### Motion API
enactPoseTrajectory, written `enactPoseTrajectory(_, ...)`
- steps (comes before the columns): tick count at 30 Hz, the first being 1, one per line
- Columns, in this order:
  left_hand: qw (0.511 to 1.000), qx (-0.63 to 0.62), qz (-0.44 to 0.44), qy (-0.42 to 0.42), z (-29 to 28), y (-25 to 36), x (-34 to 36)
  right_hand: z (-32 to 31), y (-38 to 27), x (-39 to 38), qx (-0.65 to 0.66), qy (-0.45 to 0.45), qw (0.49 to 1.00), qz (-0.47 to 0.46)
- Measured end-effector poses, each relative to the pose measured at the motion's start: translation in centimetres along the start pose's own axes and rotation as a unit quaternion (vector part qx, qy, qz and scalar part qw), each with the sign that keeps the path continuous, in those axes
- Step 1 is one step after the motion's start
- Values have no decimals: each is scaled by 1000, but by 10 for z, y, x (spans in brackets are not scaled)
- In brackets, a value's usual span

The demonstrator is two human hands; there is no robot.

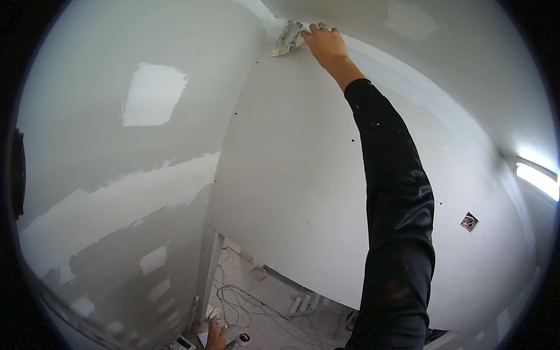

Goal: The person applies joint compound to a ceiling seam using a putty knife, then measures and applies drywall mesh tape over the joint, smoothing it with their hands and the putty knife.

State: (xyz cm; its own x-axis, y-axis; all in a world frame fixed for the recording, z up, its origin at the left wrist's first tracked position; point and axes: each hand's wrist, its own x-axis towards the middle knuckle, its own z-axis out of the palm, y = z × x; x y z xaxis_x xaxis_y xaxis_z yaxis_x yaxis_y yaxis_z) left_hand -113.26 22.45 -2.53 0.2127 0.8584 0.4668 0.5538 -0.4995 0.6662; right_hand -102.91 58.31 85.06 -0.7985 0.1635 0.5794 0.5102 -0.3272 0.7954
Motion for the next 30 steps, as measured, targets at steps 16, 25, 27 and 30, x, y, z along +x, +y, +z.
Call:
enactPoseTrajectory(16, 997, -15, 72, -32, 21, -32, -18, -73, 109, -162, -1, 5, 1000, 17)
enactPoseTrajectory(25, 931, -265, -232, -92, -55, -17, 56, -79, 114, -143, -30, -45, 998, 20)
enactPoseTrajectory(27, 946, -222, -221, -88, -94, -83, 42, -89, 81, -127, -31, -71, 996, 51)
enactPoseTrajectory(30, 961, -194, -183, -71, -95, -106, 54, -94, 89, -130, -59, -74, 995, 43)
